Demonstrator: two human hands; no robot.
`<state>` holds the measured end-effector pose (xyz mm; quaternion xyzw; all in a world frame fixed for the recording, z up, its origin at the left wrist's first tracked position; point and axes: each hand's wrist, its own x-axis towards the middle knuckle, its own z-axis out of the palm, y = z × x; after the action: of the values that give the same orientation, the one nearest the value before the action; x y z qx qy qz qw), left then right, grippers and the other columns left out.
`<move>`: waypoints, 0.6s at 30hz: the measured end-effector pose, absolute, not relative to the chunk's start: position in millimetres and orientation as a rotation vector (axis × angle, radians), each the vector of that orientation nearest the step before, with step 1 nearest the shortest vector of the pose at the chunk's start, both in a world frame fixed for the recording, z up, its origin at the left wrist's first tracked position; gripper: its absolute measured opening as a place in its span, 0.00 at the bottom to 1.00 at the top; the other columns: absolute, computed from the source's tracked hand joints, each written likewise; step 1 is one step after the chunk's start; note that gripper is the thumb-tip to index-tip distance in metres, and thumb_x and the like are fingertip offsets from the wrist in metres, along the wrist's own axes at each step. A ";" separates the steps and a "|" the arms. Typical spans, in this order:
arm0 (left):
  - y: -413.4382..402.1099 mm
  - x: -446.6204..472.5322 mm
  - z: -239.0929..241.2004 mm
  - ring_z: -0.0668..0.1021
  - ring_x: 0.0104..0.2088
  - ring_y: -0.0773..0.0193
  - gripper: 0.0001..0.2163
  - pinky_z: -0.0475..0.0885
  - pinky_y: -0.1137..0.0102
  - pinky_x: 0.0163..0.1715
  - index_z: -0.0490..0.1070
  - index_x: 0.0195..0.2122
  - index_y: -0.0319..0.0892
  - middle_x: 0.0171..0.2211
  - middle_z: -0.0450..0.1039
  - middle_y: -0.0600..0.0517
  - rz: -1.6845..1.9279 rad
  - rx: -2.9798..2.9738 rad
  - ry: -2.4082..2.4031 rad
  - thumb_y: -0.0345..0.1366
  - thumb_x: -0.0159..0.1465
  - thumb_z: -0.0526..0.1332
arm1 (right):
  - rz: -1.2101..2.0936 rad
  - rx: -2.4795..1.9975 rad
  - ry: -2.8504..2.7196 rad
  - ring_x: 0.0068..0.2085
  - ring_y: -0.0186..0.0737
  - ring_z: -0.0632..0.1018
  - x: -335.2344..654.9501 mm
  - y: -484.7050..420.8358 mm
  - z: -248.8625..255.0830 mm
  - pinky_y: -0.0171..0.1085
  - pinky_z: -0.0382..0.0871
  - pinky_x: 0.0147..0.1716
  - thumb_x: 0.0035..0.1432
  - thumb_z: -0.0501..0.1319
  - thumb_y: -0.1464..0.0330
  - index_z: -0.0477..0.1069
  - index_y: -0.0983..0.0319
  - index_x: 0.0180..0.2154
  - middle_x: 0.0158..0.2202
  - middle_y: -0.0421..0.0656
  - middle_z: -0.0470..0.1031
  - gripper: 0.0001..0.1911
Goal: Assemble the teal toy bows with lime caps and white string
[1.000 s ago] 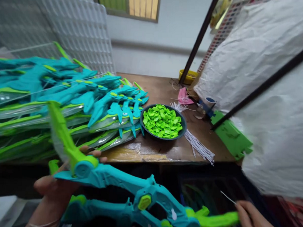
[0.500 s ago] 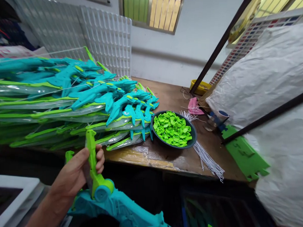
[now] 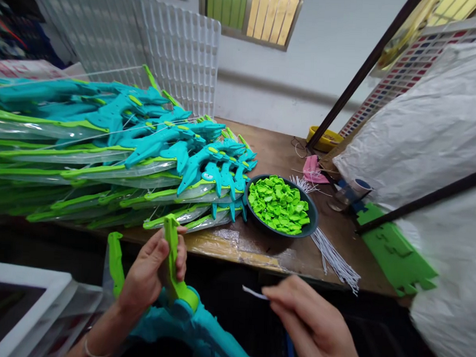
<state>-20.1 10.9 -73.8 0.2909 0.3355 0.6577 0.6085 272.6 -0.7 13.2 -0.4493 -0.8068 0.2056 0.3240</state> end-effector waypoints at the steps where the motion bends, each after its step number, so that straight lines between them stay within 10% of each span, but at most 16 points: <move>1: 10.1 -17.5 -76.5 0.74 0.20 0.68 0.21 0.69 0.75 0.21 0.74 0.53 0.43 0.24 0.72 0.55 1.493 0.691 0.746 0.52 0.66 0.67 | 0.579 -1.153 -2.077 0.34 0.36 0.83 250.5 10.8 26.8 0.27 0.76 0.32 0.65 0.65 0.66 0.82 0.51 0.41 0.35 0.39 0.82 0.06; 8: 4.1 -27.4 -77.0 0.79 0.33 0.62 0.17 0.73 0.73 0.32 0.79 0.46 0.39 0.35 0.78 0.47 1.244 0.843 0.813 0.48 0.67 0.68 | 1.023 -1.000 -1.822 0.31 0.33 0.73 148.7 48.5 31.9 0.30 0.68 0.31 0.68 0.61 0.67 0.76 0.60 0.34 0.30 0.38 0.73 0.09; 18: 8.2 -28.6 -89.1 0.70 0.21 0.68 0.21 0.62 0.72 0.23 0.74 0.32 0.39 0.22 0.67 0.53 1.559 0.807 0.836 0.55 0.69 0.63 | 1.148 -0.973 -1.845 0.34 0.36 0.76 133.3 44.9 -10.3 0.34 0.68 0.34 0.67 0.62 0.66 0.81 0.59 0.37 0.31 0.40 0.75 0.09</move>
<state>-28.6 8.2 -89.1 0.3431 0.3553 0.6624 0.5633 133.3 44.9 -10.3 -0.3794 -0.7196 0.4478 0.3710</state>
